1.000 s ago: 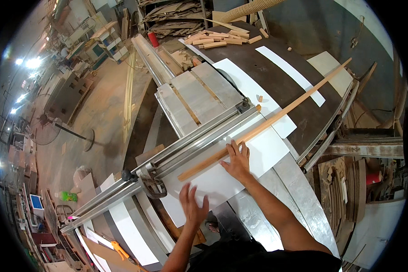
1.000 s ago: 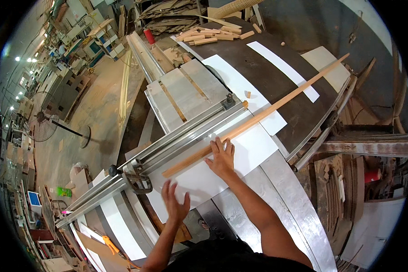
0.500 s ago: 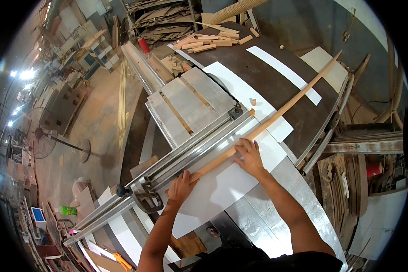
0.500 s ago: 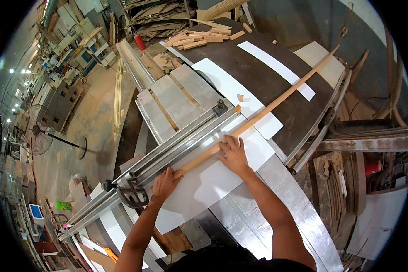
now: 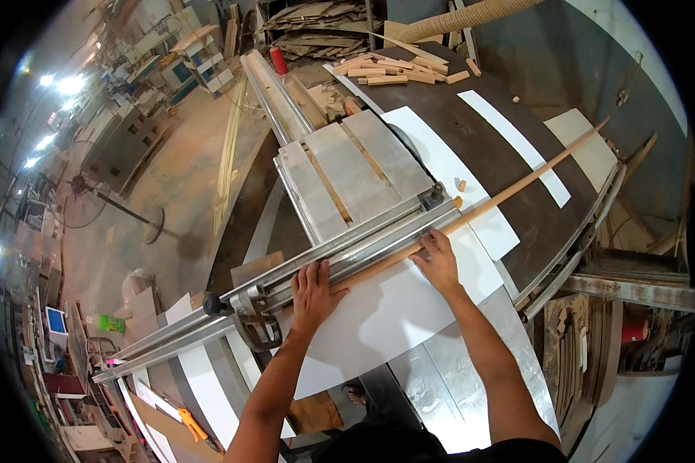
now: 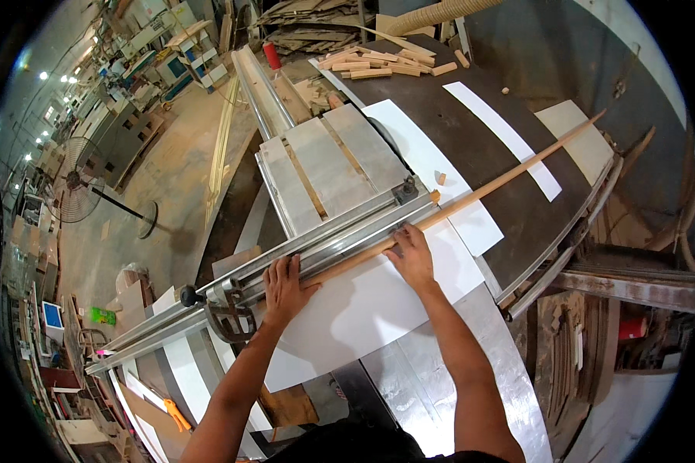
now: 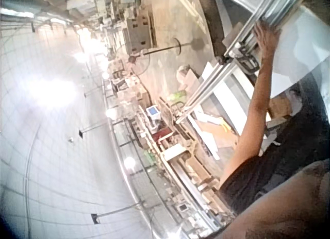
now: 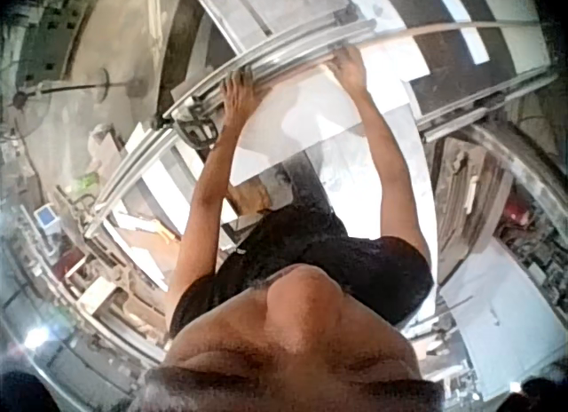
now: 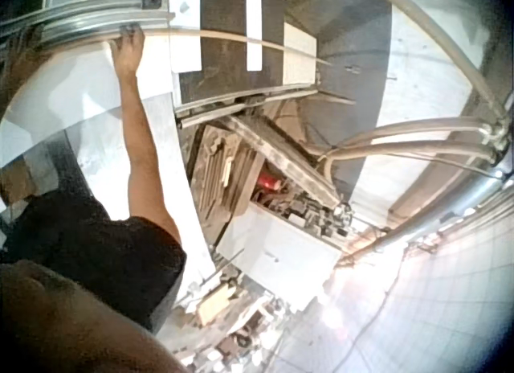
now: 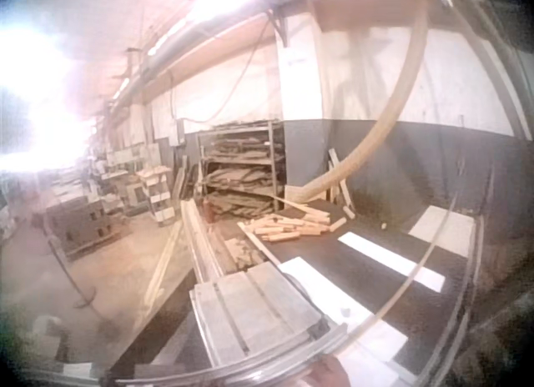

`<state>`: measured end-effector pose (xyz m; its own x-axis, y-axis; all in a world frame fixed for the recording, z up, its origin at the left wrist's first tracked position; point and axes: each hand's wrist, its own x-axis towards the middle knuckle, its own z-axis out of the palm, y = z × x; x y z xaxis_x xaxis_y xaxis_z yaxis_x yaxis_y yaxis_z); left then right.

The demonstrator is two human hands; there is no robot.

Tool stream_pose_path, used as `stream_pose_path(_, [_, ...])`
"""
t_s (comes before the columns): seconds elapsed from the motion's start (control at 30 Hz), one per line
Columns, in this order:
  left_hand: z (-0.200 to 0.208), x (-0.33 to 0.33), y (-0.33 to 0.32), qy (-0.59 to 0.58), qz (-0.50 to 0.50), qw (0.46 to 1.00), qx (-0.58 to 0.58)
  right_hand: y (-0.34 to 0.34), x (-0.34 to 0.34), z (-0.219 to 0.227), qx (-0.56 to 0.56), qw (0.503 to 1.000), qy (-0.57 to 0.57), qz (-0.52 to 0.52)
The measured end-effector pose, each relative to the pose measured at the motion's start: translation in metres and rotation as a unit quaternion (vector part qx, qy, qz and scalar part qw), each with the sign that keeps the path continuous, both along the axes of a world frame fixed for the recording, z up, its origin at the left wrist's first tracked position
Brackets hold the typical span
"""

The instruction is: The person unpacks a bundle of long wooden dowels from plastic wrapping and proceeds to cut them into shorter segments using a table saw. They handle the dowels one by one, feeding them through the saw blade and collecting the cut pieces on the table surface.

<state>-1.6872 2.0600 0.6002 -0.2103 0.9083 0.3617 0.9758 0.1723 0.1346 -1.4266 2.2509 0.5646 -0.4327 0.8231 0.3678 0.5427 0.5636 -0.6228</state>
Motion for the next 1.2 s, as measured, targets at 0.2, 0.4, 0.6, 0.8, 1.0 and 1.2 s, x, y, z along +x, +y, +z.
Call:
stream_pose_path(0.2, [-0.011, -0.002, 0.005, -0.002, -0.012, 1.0, -0.001, 0.094, 0.085, 0.006, 0.087, 0.986, -0.13, -0.051])
stream_pose_path(0.4, [-0.003, 0.003, 0.012, 0.004, 0.009, 0.998, -0.061, 0.215, 0.176, -0.008, 0.028, 0.976, -0.217, -0.012])
stream_pose_path(0.6, [-0.007, -0.005, 0.001, -0.035, 0.0, 0.998, -0.058, 0.222, 0.156, -0.011, 0.018, 0.967, -0.254, -0.013])
stream_pose_path(0.8, [0.003, -0.003, 0.003, -0.035, -0.009, 0.994, -0.105, 0.229, 0.161, -0.019, 0.035, 0.975, -0.221, 0.011])
stream_pose_path(1.0, [0.003, -0.004, 0.003, -0.051, -0.007, 0.993, -0.108, 0.218, 0.149, -0.018, 0.034, 0.975, -0.219, -0.003])
stream_pose_path(1.2, [0.002, 0.037, 0.052, -0.04, 0.014, 0.99, -0.135, 0.213, 0.147, -0.018, 0.003, 0.984, -0.176, 0.008])
